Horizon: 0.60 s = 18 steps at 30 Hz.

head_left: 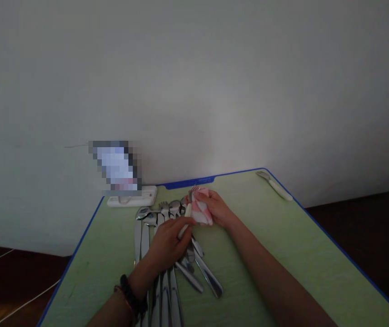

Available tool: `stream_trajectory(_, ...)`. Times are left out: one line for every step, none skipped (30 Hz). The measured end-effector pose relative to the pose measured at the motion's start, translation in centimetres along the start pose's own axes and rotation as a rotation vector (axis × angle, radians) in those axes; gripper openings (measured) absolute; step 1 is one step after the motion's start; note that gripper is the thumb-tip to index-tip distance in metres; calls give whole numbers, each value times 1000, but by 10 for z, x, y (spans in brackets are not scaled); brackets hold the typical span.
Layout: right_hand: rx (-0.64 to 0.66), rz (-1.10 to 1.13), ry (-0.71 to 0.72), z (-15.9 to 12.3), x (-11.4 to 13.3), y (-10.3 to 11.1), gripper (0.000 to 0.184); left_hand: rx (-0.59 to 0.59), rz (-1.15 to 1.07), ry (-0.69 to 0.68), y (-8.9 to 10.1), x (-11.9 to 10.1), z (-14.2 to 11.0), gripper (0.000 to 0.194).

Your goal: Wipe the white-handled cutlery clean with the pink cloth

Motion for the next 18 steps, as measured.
stream_trajectory(4, -2, -1, 0, 0, 0, 25, 2, -7, 1, 0, 0, 0, 19)
stream_trajectory(1, -2, -3, 0, 1, -1, 26, 3, -12, 0, 0, 1, 0, 19)
stream_trajectory(-8, -3, -7, 0, 1, -1, 27, 1, -16, -2, 0, 1, 0, 19)
stream_trajectory(-20, -6, -13, -1, 1, -1, 28, -2, -19, -3, 0, 1, 0, 19)
stream_trajectory(-31, -10, -18, 0, 1, -1, 28, -7, -20, -2, 0, 1, 0, 19)
stream_trajectory(-41, -12, -20, 0, 1, -1, 28, -10, -19, -1, 1, 1, 0, 19)
stream_trajectory(-48, -11, -21, 0, 1, -1, 28, -10, -16, 0, 1, 1, 0, 19)
stream_trajectory(-52, -8, -20, 1, 1, -1, 28, -10, -13, -1, 1, 0, 0, 18)
stream_trajectory(-52, -1, -17, 1, 1, -1, 28, -8, -12, -3, 2, 0, 0, 18)
stream_trajectory(-50, 5, -14, 1, 1, 0, 27, -5, -12, -8, 2, -1, 0, 18)
stream_trajectory(-49, 8, -15, 2, 0, 0, 27, -4, -12, -9, 2, -1, 0, 18)
stream_trajectory(-48, 9, -19, 2, 0, 0, 27, -4, -11, -7, 2, -1, 0, 18)
stream_trajectory(-43, 10, -27, 2, 0, 0, 28, -5, -8, -2, 2, -1, 0, 18)
stream_trajectory(-38, 12, -36, 1, 0, 0, 28, -5, -5, 3, 2, -1, 0, 18)
stream_trajectory(-39, 16, -42, 1, 0, 0, 28, -4, -2, 8, 2, -1, 0, 18)
stream_trajectory(-42, 21, -42, 1, 0, 0, 28, -4, -1, 10, 2, -1, 0, 18)
stream_trajectory(-43, 25, -40, 1, 0, 0, 28, -4, -4, 7, 2, -1, 0, 18)
stream_trajectory(-43, 27, -36, 0, 0, 0, 27, -6, -8, 1, 2, -1, 0, 18)
Point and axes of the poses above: each hand's wrist, its own z-axis towards the middle knuckle, its own y-axis out of the back of the hand, x = y × z, the point moved 2 cm from there along z, towards the middle knuckle, and after that the axes turned 12 degrees about z, right-handed, at the moved point
